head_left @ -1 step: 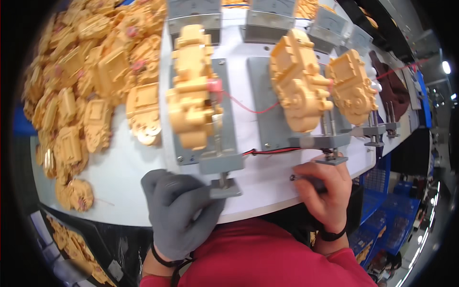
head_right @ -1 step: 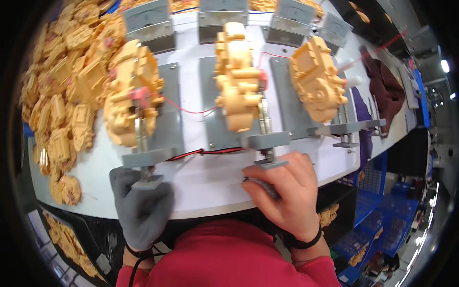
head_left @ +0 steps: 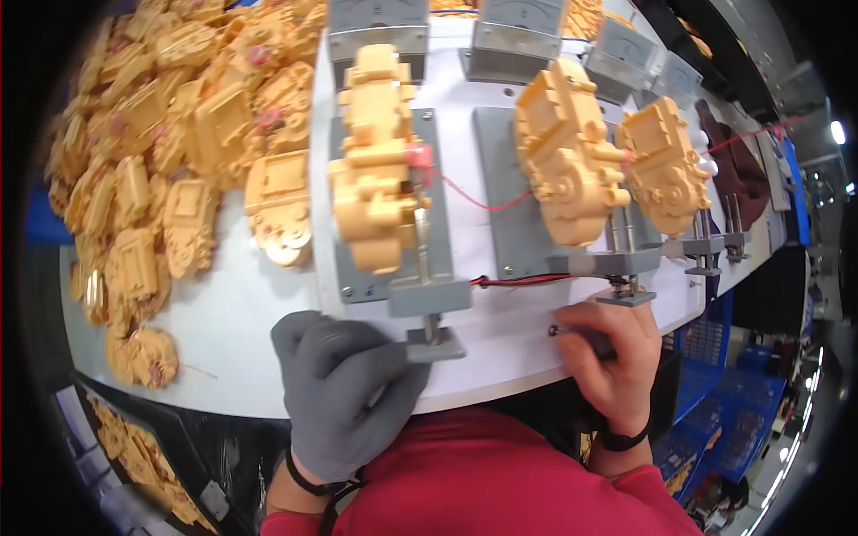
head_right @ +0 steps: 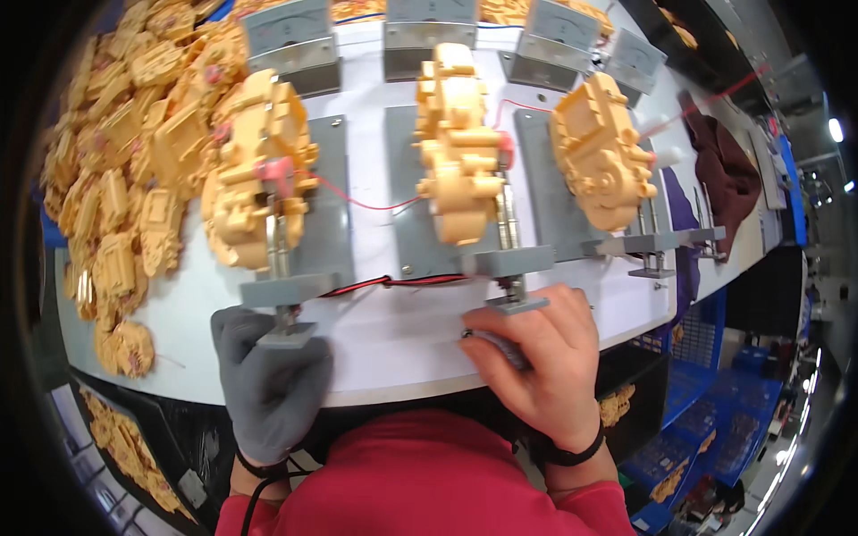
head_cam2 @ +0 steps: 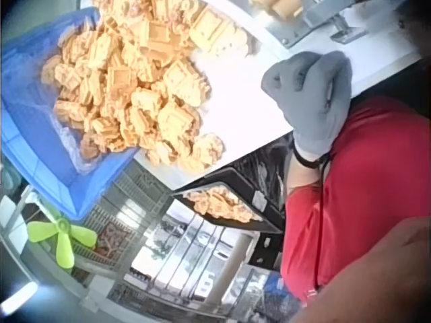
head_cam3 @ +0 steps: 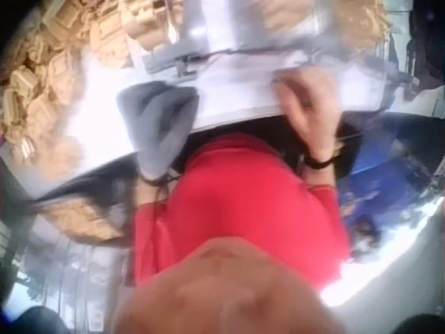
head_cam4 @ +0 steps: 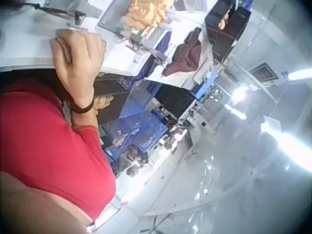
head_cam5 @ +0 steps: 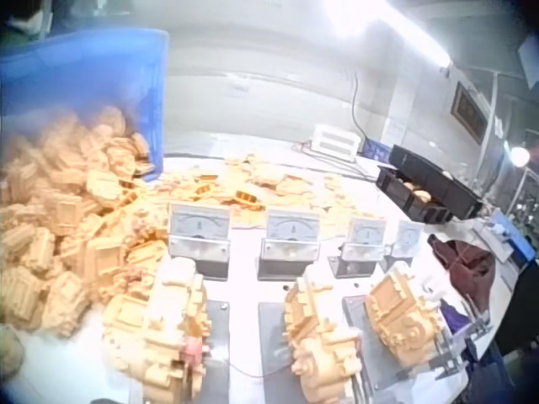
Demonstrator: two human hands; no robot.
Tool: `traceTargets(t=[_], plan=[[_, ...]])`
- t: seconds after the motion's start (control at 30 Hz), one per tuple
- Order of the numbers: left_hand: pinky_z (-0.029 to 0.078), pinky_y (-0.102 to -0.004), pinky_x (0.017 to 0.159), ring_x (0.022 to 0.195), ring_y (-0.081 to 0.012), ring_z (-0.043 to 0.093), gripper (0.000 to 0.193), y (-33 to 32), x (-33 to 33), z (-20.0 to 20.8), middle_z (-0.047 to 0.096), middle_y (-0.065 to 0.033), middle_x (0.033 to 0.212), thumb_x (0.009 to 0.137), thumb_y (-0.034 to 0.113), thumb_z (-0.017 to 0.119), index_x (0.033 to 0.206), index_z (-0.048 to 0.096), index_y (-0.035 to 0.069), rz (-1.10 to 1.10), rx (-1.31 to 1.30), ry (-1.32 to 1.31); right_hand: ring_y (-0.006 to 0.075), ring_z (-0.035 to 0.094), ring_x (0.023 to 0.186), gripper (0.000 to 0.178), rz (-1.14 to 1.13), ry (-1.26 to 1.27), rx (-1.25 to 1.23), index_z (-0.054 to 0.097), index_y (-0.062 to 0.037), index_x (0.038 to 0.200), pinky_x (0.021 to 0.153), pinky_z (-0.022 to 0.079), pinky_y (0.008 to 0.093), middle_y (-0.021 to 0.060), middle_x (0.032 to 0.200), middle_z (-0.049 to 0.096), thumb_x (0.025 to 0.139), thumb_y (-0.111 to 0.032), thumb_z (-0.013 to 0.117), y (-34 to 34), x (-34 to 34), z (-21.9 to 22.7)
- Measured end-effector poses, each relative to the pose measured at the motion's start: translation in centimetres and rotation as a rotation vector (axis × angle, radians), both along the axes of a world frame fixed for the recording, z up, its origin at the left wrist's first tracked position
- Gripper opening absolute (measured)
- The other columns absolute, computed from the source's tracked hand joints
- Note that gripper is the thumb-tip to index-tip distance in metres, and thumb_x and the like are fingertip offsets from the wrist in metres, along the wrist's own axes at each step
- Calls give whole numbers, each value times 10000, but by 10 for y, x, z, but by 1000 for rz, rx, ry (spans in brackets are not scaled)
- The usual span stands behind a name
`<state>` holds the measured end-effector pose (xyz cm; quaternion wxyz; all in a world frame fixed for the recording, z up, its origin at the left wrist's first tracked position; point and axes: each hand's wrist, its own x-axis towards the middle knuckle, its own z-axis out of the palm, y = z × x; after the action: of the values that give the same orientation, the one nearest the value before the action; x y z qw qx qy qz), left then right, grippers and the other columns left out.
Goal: The person picks yellow plastic components from a bin and places them into metal fixtures on a white board. They then connect red and black wires to the components and adjust the fixtures. The person repeats this process for multiple components throughout the video.
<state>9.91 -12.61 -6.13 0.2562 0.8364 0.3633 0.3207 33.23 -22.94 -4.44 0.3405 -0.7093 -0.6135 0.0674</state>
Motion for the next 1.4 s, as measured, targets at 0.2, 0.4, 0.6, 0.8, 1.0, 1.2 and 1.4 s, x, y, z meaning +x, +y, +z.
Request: traceTargets(t=[0.2, 0.4, 0.6, 0.8, 1.0, 1.2, 1.4], plan=[[373, -348, 829, 869, -218, 503, 241, -2, -2, 2, 578, 31, 862, 690, 94, 816, 889, 714, 183, 24, -2, 12, 251, 554, 750, 225, 25, -5, 12, 698, -86, 909, 685, 411, 350, 39, 823, 634, 708, -92, 800, 2, 0, -2], [382, -354, 834, 868, -225, 501, 214, -2, 0, -2, 595, 18, 840, 712, 85, 803, 887, 720, 175, 39, 21, -47, 256, 563, 778, 177, 82, 28, 70, 691, -71, 931, 706, 418, 349, 54, 846, 639, 766, -99, 749, 3, 3, -2], [389, -357, 835, 882, -234, 506, 195, -3, 2, -4, 594, 6, 850, 719, 73, 785, 874, 722, 173, 34, 40, -71, 264, 582, 799, 171, 71, 38, 67, 688, -66, 927, 718, 419, 352, 67, 855, 643, 770, -99, 747, 1, 2, -2], [415, -368, 846, 917, -248, 516, 181, -6, 2, -6, 591, -31, 875, 729, 52, 771, 880, 719, 137, 68, -5, -77, 236, 589, 786, 148, 106, -27, 141, 685, -92, 906, 713, 407, 346, 27, 845, 643, 786, -134, 761, 6, 3, -3], [449, -323, 865, 967, -233, 531, 187, -8, -2, -8, 544, -72, 969, 762, -45, 713, 919, 676, 50, 46, -10, -47, 233, 584, 780, 163, 112, -33, 173, 680, -100, 911, 707, 414, 345, 28, 832, 628, 813, -202, 760, 5, 4, -6], [465, -307, 872, 987, -215, 534, 181, -9, -3, -11, 525, -77, 1018, 787, -42, 710, 944, 670, 37, 41, -52, -58, 234, 589, 787, 158, 101, -41, 190, 681, -97, 901, 709, 424, 346, 30, 831, 625, 818, -205, 760, 4, 3, -7], [474, -298, 862, 975, -204, 538, 174, -8, -3, -12, 517, -78, 1027, 801, -42, 703, 954, 666, 32, 34, -34, -60, 236, 592, 795, 155, 89, -53, 200, 682, -98, 893, 708, 435, 349, 28, 824, 622, 819, -210, 760, 4, 3, -8]])
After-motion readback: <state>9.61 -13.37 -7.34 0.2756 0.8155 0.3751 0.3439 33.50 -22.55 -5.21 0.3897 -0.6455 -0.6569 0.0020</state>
